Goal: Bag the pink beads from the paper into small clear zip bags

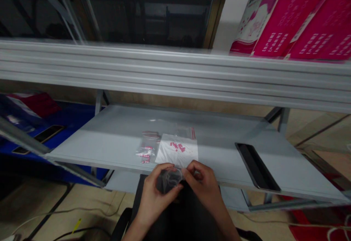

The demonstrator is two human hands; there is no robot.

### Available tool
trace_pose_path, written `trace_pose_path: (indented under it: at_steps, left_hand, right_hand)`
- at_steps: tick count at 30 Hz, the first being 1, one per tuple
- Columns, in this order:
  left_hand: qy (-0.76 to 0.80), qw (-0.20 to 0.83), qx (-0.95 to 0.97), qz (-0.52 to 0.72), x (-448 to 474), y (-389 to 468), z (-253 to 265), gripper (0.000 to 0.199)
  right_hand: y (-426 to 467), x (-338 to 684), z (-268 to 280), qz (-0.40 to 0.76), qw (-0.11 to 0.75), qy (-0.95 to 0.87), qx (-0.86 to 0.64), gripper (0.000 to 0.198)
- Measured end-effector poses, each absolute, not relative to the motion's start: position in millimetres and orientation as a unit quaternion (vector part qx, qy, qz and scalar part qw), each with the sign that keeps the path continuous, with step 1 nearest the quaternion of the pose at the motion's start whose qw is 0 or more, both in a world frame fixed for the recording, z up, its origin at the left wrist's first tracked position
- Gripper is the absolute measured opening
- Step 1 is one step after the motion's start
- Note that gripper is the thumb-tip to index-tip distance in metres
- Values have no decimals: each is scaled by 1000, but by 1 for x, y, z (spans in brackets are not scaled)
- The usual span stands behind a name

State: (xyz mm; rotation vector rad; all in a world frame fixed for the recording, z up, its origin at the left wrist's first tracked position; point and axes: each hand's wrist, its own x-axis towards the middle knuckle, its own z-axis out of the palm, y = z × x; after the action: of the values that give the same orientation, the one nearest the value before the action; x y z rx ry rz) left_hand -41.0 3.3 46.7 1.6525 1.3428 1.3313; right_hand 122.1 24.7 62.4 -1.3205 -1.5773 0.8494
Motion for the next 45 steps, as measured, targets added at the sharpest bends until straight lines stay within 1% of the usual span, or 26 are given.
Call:
trace_pose_path:
  at_steps: [2,5,9,14,22,26,29,32,35,39,41,45]
  left_hand:
    - [516,311,614,510,-41,6,44,32]
    - [505,332,600,524,-39,9,40,31]
    - [480,387,570,543,-33,11,33,32]
    - [484,399,554,547,-28,12,28,32]
    - [485,410,554,538,-27,15,28,32]
    - [494,414,555,526,-26,14,28,31]
    - [507,414,551,518,-24,16,29,32]
    - [513,415,549,512,-22,18,30,32]
    - [515,415,553,507,-21,20,31,32]
    - [517,413,555,504,-21,19,30,31]
    - [520,415,552,502,-20,19,29,31]
    - [523,419,549,500,-20,19,28,31]
  right_hand:
    - [40,129,52,273,454,-646,-549,29]
    - [68,137,34,178,453,-660,-573,20]
    - [99,138,17,132,431,-682,-576,22]
    - [114,134,13,99,396,-709,-575,21]
    - [120,136,10,97,370,-735,-561,18]
    - [120,137,14,109,385,-730,-554,15]
    - [109,139,31,126,404,-730,-537,10]
    - [86,141,58,175,412,-752,-484,7]
    - [64,143,81,244,393,-780,-421,8]
    - [60,145,84,284,376,-788,-395,10]
    - [69,146,71,266,393,-777,-413,11]
    - [96,147,33,166,426,-736,-499,11]
